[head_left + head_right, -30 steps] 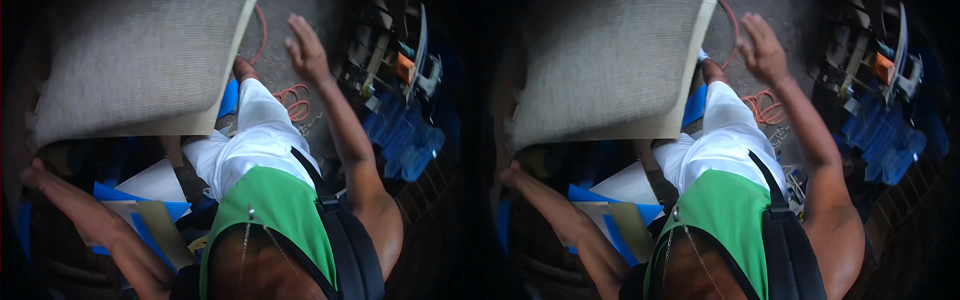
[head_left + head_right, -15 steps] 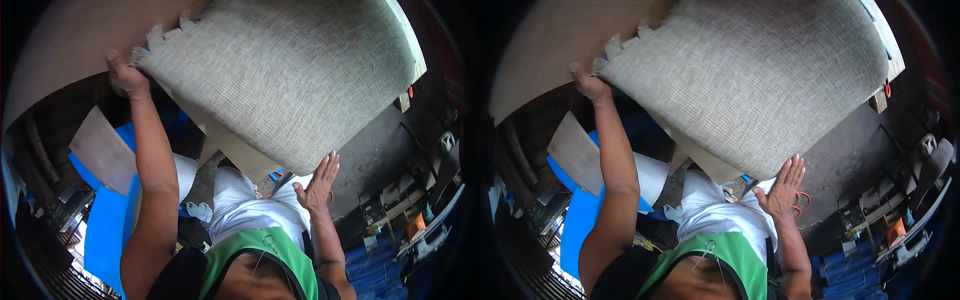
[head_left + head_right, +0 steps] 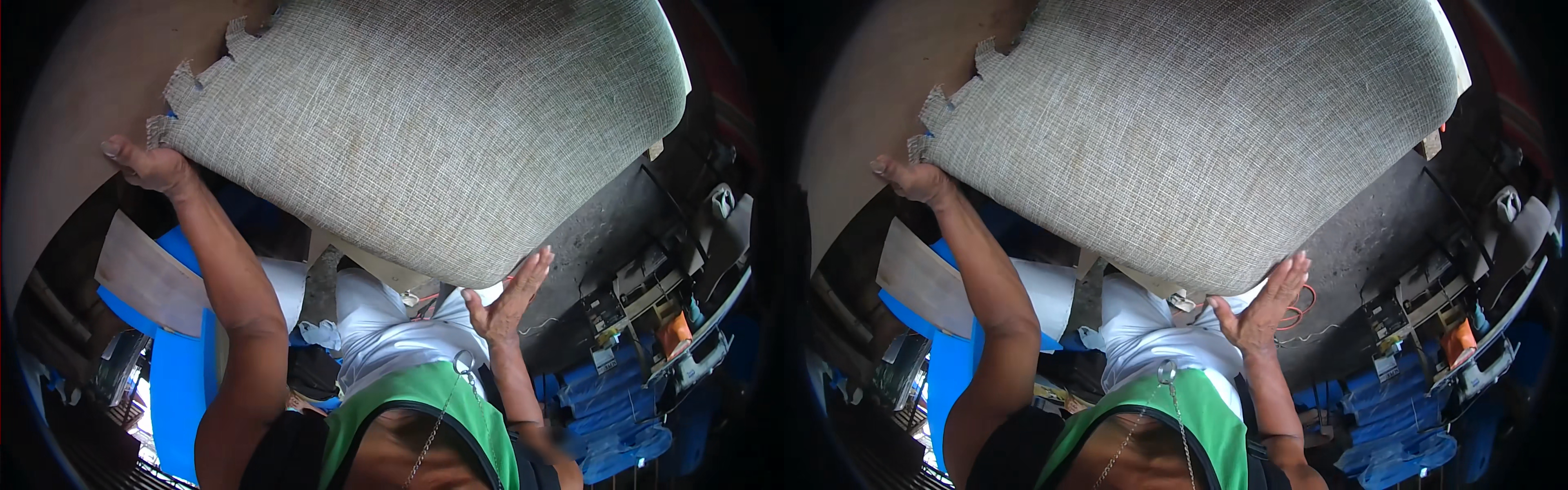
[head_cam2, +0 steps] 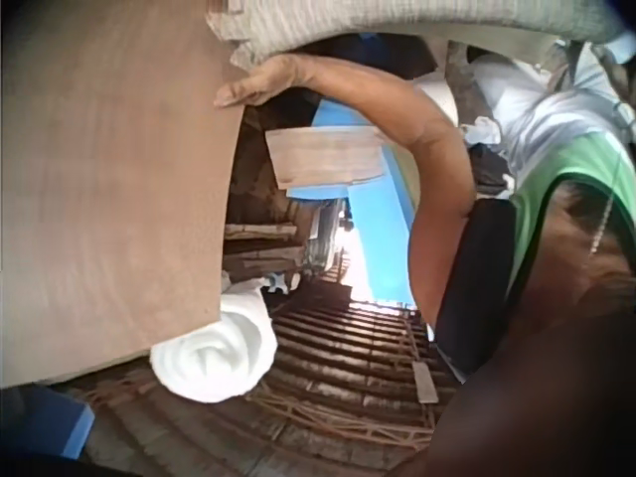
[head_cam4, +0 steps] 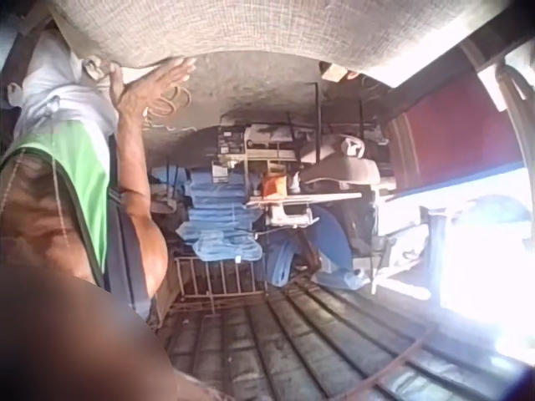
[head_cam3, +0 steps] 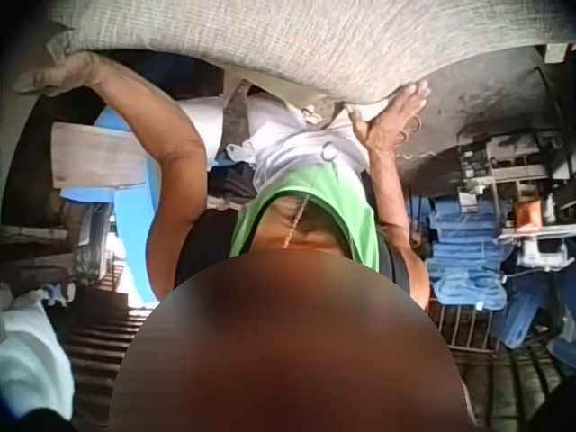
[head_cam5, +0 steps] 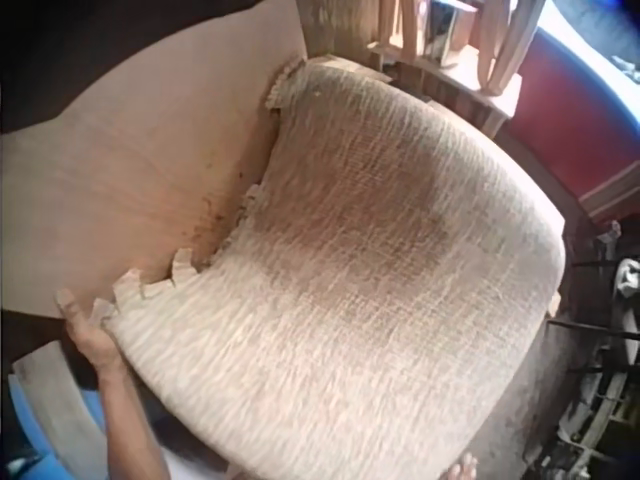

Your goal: The person is reupholstering a chair seat by stretching fabric and securing it with a pneumatic stapler, then trimming the excess.

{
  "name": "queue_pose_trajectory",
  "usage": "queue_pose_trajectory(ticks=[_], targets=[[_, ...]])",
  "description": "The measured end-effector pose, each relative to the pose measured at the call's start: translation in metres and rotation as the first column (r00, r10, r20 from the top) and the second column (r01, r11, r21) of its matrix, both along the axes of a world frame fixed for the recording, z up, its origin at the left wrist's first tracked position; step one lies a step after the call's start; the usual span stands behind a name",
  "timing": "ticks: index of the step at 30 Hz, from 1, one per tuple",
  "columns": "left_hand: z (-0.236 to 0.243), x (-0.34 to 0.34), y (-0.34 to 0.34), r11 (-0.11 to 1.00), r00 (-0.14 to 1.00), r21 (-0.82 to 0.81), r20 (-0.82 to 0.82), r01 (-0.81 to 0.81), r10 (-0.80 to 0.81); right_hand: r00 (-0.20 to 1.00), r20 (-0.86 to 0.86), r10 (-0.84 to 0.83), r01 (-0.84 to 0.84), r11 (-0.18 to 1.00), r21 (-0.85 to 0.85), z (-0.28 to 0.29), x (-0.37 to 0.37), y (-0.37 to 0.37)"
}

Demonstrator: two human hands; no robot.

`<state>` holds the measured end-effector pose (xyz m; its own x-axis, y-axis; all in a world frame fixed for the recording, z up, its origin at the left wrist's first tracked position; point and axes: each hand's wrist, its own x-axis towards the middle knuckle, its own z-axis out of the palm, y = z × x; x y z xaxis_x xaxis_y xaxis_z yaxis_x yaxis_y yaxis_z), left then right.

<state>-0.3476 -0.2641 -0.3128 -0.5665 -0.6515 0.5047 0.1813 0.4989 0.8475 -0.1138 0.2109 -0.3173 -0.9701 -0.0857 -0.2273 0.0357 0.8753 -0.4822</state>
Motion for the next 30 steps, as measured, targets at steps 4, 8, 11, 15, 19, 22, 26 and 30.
queue_pose_trajectory(ticks=[4,8,11,15,19,22,26,30], targets=[[-0.008,0.003,-0.004,0.996,0.998,-0.088,0.044,-0.033,0.037,0.991,0.082,0.107,-0.108,0.994,0.002,-0.001,-0.014,-0.007],[-0.021,-0.002,0.001,0.982,0.993,-0.153,0.035,-0.109,0.115,0.986,0.144,0.083,-0.083,0.997,-0.003,-0.001,-0.017,-0.015],[-0.002,0.001,-0.006,0.989,0.991,-0.139,0.112,-0.060,0.076,0.981,0.130,0.142,-0.135,0.989,-0.058,0.009,-0.026,-0.041],[-0.012,-0.001,0.000,0.986,0.993,-0.158,0.095,-0.049,0.065,0.954,0.102,0.282,-0.281,0.959,-0.021,0.013,-0.058,-0.072],[-0.021,-0.001,-0.002,0.980,0.991,-0.163,0.042,-0.116,0.124,0.918,0.186,0.349,-0.356,0.935,0.000,0.015,-0.104,-0.119],[-0.011,-0.002,-0.004,0.979,0.993,-0.176,0.023,-0.106,0.112,0.933,0.188,0.308,-0.311,0.950,-0.013,0.019,-0.111,-0.147],[-0.018,-0.006,0.018,0.991,0.992,-0.063,0.039,-0.116,0.118,0.933,0.158,0.323,-0.319,0.946,-0.048,0.021,-0.141,-0.198],[-0.023,-0.004,0.013,0.975,0.976,-0.035,-0.010,-0.217,0.217,0.956,0.095,0.278,-0.273,0.960,-0.056,0.021,-0.157,-0.243]])
